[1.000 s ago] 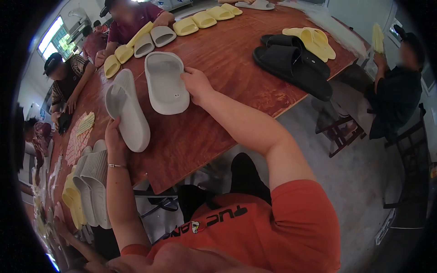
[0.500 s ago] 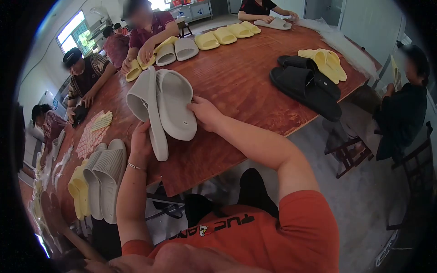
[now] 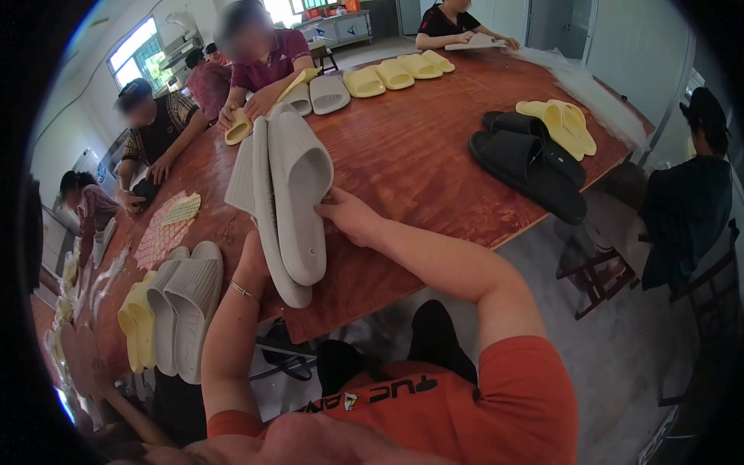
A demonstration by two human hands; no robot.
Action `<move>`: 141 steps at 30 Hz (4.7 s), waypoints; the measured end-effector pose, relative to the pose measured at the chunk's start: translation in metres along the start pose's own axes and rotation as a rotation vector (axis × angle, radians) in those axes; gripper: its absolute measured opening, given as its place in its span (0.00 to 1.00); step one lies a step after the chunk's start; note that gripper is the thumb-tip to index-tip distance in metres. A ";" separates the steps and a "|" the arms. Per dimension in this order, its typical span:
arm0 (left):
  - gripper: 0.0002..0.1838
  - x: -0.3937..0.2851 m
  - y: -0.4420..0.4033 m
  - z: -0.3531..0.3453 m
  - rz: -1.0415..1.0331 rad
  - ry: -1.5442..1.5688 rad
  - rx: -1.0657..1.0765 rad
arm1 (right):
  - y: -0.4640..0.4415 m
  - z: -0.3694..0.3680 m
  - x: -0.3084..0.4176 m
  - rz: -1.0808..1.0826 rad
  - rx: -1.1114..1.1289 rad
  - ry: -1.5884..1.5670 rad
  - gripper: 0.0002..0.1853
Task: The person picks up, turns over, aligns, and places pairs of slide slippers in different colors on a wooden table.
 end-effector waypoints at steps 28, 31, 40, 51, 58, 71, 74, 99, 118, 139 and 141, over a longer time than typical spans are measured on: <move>0.27 0.007 -0.002 -0.016 -0.009 0.081 0.107 | 0.015 -0.009 0.013 -0.065 -0.181 0.335 0.14; 0.27 0.004 -0.001 -0.027 -0.016 0.025 0.149 | 0.010 -0.005 0.005 -0.065 -0.162 0.287 0.14; 0.25 0.008 -0.001 -0.017 0.043 0.014 0.121 | 0.010 -0.006 0.004 -0.098 -0.180 0.354 0.13; 0.24 0.012 -0.003 0.000 0.027 0.016 0.059 | 0.011 -0.009 0.010 -0.029 -0.221 0.408 0.15; 0.31 0.020 -0.005 0.004 0.032 0.123 0.102 | 0.012 -0.005 0.003 -0.069 -0.198 0.400 0.15; 0.17 -0.025 0.006 -0.005 -0.242 -0.517 -0.041 | 0.009 0.009 0.017 0.101 -0.265 0.504 0.15; 0.14 -0.044 0.013 0.007 -0.343 -0.759 -0.120 | 0.021 0.025 0.036 0.118 -0.412 0.478 0.15; 0.12 -0.066 0.023 -0.029 -0.522 -1.281 -0.318 | 0.003 0.027 0.063 -0.085 -0.346 1.675 0.22; 0.10 -0.084 0.035 -0.022 -0.585 -1.212 -0.464 | 0.198 0.136 0.144 -0.148 -0.514 1.611 0.13; 0.25 -0.158 0.245 0.063 -0.059 -1.762 -0.760 | 0.239 0.330 0.263 -0.223 -1.320 1.473 0.29; 0.21 -0.156 0.236 0.085 -0.110 -1.725 -0.703 | 0.256 0.303 0.305 0.346 -1.586 1.516 0.34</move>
Point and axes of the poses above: each hand's wrist, its own y-axis away from the middle knuckle, its own z-axis out of the back of the hand, x = y × z, the point moved 10 cm from there along -y, towards the middle knuckle, and after that the axes turned 11 degrees about x, right-handed, at the moved point
